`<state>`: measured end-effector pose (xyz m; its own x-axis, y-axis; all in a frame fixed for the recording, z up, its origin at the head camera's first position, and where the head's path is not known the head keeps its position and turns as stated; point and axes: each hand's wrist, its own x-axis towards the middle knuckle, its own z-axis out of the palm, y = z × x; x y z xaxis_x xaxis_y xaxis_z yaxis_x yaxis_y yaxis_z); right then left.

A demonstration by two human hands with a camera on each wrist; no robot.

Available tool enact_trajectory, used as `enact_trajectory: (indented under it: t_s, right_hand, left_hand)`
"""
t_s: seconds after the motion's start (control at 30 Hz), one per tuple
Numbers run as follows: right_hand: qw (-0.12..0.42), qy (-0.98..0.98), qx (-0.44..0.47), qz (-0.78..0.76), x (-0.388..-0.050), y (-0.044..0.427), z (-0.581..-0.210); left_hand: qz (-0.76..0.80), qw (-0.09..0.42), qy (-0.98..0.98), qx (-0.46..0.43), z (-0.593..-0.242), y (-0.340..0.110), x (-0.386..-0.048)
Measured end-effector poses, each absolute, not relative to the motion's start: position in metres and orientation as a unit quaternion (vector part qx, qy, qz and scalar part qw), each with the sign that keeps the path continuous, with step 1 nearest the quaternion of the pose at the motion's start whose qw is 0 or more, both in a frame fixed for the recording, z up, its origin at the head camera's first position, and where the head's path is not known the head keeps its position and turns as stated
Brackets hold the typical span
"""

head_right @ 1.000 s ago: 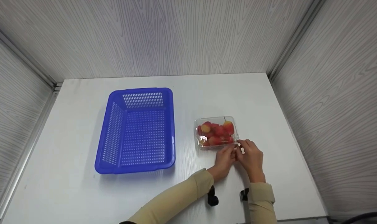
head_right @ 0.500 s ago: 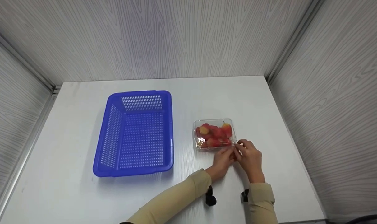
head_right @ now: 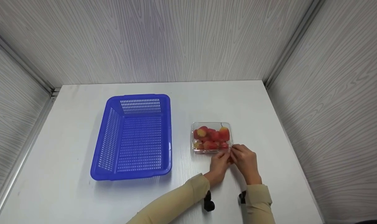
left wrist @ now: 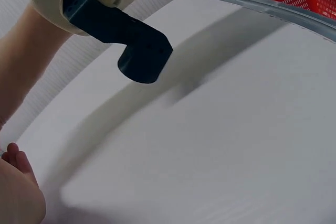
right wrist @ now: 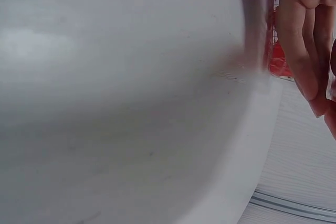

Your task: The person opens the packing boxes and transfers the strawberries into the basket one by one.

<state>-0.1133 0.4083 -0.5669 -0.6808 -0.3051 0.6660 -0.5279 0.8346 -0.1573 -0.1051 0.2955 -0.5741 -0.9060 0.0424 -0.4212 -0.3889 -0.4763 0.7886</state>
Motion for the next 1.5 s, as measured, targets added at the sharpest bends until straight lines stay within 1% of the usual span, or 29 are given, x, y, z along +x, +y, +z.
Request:
enact_trajectory:
  t_s: [0.27,0.5,0.63,0.9,1.03,1.13,1.23,1.33,1.5]
  right_hand:
    - [0.319,-0.902,0.229,0.179,-0.111,0.406,-0.566]
    - [0.325,-0.893,0.235,0.203,-0.108,0.403,-0.568]
    - [0.335,-0.885,0.237,0.218,-0.108,0.399,-0.571]
    - [0.364,-0.875,0.242,0.210,-0.100,0.394,-0.575]
    - [0.392,-0.866,0.235,0.204,-0.098,0.389,-0.571]
    - [0.400,-0.866,0.219,0.207,-0.101,0.388,-0.564]
    - [0.395,-0.872,0.214,0.195,-0.103,0.392,-0.559]
    - [0.395,-0.877,0.201,0.186,-0.104,0.396,-0.557]
    - [0.396,-0.872,0.156,0.243,-0.108,0.398,-0.551]
  left_hand:
    - [0.828,0.129,0.508,-0.198,-0.569,0.299,-0.104]
    - [0.773,0.111,0.579,-0.234,-0.567,0.301,-0.102]
    - [0.747,0.107,0.608,-0.246,-0.566,0.299,-0.101]
    - [0.728,0.117,0.623,-0.261,-0.565,0.298,-0.093]
    - [0.737,0.116,0.608,-0.272,-0.565,0.297,-0.091]
    - [0.751,0.121,0.589,-0.273,-0.563,0.298,-0.092]
    - [0.780,0.138,0.554,-0.255,-0.562,0.299,-0.091]
    - [0.814,0.168,0.502,-0.239,-0.561,0.299,-0.091]
    - [0.834,0.221,0.458,-0.215,-0.558,0.288,-0.094]
